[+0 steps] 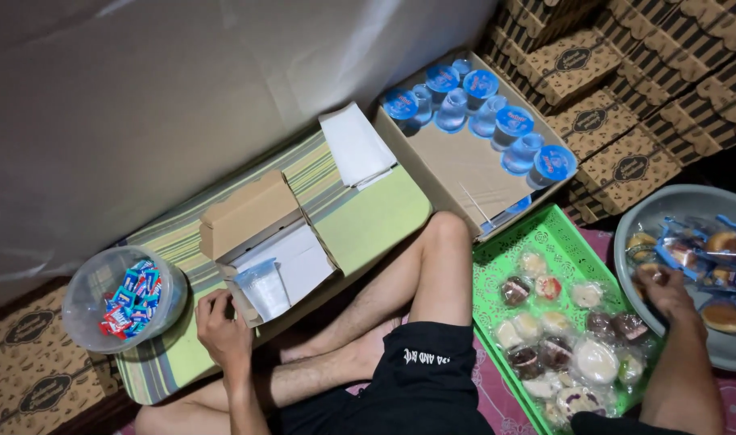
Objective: Packing snack boxes with a cup of water, a milk sachet, and a bun, then folding the box closed.
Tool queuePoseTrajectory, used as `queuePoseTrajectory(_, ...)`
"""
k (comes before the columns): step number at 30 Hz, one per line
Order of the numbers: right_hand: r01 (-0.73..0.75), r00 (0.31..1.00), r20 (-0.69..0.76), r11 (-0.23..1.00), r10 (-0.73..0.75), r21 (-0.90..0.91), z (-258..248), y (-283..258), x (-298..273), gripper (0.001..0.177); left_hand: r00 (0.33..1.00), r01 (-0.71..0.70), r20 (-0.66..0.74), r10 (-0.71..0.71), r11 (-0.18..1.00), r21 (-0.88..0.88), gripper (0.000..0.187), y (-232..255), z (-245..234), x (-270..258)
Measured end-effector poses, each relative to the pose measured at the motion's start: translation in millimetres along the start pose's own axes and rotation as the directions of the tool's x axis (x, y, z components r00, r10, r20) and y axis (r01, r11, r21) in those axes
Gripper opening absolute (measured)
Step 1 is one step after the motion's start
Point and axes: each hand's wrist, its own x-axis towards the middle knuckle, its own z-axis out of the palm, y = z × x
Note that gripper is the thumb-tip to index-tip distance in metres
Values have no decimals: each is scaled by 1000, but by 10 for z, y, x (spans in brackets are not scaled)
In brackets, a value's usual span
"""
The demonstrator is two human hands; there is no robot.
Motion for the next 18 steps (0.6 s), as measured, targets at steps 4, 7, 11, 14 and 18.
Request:
queuePoseTrajectory(4, 93, 994, -55, 994, -97, -57, 145, 148, 421, 72, 1000, 10, 15, -11, 1000, 16, 14, -51, 19, -20)
queuePoseTrajectory(7, 175, 970, -139, 968, -201, -183, 289, 300, 753, 51, 1000, 2, 10, -2, 1000, 18, 13, -17, 10, -4)
queuePoseTrajectory(11, 114, 988, -90, 989, -123, -97, 106, -295, -134, 52, 1000, 11, 10, -11, 1000, 17, 12, 22, -36, 14)
queuePoseTrajectory(14, 93, 996, -10, 993, -93, 66, -109, -633, -749, 55, 1000, 20, 20, -20, 1000, 15, 12, 33, -41, 24)
queuePoseTrajectory(18, 125, 991, 19, 958, -135, 259, -159, -729, -923, 50, 1000, 13, 14, -14, 1000, 21, 14, 62, -54, 32)
